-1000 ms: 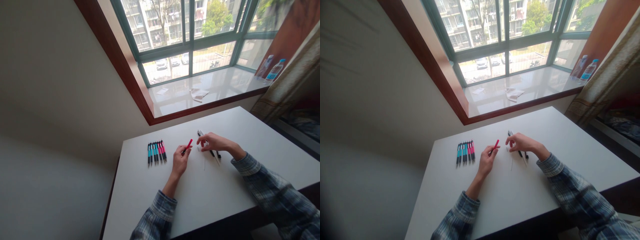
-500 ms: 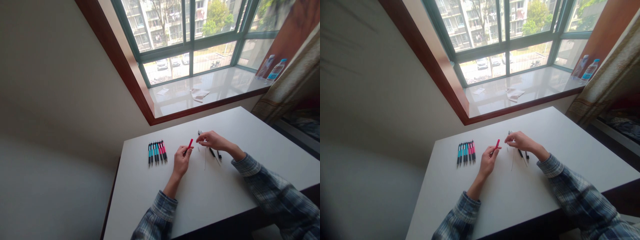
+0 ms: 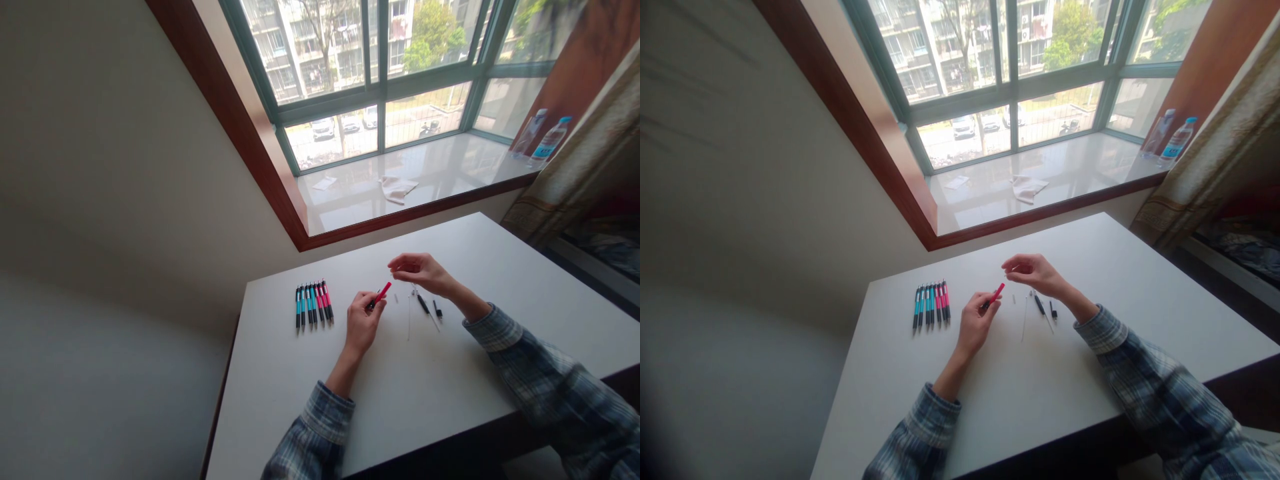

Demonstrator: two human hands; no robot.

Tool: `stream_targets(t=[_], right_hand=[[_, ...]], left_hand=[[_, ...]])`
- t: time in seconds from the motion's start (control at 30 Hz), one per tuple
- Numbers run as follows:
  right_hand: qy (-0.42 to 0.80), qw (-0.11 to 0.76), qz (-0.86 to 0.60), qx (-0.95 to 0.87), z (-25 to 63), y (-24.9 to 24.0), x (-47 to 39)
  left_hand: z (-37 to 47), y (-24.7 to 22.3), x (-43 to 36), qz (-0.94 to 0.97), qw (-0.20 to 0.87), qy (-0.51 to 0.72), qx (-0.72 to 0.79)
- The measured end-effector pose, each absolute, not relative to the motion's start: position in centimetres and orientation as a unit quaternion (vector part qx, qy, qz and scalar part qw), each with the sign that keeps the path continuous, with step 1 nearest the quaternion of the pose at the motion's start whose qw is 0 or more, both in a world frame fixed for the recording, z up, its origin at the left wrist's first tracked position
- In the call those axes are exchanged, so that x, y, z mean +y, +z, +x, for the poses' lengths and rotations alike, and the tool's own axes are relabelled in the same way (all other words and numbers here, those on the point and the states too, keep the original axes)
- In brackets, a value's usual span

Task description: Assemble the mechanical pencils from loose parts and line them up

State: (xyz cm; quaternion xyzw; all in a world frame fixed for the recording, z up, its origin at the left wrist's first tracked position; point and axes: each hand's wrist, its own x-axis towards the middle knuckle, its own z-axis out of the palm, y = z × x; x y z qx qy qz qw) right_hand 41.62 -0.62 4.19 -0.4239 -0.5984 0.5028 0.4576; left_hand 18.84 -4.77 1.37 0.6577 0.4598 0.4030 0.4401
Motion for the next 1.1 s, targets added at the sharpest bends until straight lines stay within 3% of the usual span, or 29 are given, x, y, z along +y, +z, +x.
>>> stream_targets(t=[0.7,0.83,1.1], right_hand=[[0.482,0.416,-0.384,-0.668,41.0,5.5,-1.6],[0.409,0.416,-0.406,-0.703,41.4,6.3,-1.9],[0.242,0.163,-0.413,-0.863,42.8,5.1,-4.7]], left_hand=[[19.0,1.5,-4.7,0.641,0.442,0.409,0.475],[18.8,1.6,-4.6,0.624,0.458,0.423,0.471],[18.8,1.5,-4.6,0.598,0.46,0.454,0.474]])
